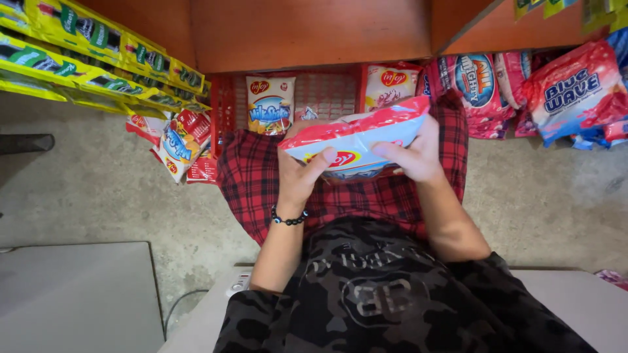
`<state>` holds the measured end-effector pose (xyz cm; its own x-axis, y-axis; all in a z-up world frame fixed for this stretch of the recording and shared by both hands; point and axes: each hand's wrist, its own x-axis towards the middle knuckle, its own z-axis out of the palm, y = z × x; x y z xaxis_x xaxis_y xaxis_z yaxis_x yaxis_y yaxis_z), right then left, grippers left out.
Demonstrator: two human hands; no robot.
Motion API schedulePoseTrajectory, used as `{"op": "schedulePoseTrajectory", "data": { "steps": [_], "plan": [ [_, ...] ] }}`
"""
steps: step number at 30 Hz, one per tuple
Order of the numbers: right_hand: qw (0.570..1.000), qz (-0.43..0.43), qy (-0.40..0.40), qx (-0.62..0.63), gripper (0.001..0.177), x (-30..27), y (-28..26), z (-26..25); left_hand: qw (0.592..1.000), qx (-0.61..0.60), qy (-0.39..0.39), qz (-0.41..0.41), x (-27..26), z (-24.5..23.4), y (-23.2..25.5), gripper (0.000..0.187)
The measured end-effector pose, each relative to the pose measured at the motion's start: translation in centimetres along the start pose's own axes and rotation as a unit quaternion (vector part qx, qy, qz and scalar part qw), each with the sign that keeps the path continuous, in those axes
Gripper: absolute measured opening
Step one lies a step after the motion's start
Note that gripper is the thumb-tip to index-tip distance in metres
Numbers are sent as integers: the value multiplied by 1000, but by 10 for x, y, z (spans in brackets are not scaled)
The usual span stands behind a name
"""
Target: Stocking and organizing bags of milkshake mix on a lower shelf in a grocery store.
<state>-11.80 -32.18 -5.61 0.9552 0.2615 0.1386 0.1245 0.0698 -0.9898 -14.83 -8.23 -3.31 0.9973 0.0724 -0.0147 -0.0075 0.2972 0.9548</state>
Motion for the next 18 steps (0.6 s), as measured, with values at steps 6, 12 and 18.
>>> {"op": "schedulePoseTrajectory", "data": {
  "steps": [6, 12, 18],
  "plan": [
    [995, -54, 25, 77, 41, 5, -6, -6, 996, 66, -63, 8, 9, 5, 16, 52],
    [991, 6, -91, 100, 90, 26, -44, -16, 988, -97, 119, 28, 20, -11, 6, 47],
    [967, 147, -55, -200, 59, -6, 10, -22, 974, -171, 111, 95, 33, -15, 38, 46]
  ]
}}
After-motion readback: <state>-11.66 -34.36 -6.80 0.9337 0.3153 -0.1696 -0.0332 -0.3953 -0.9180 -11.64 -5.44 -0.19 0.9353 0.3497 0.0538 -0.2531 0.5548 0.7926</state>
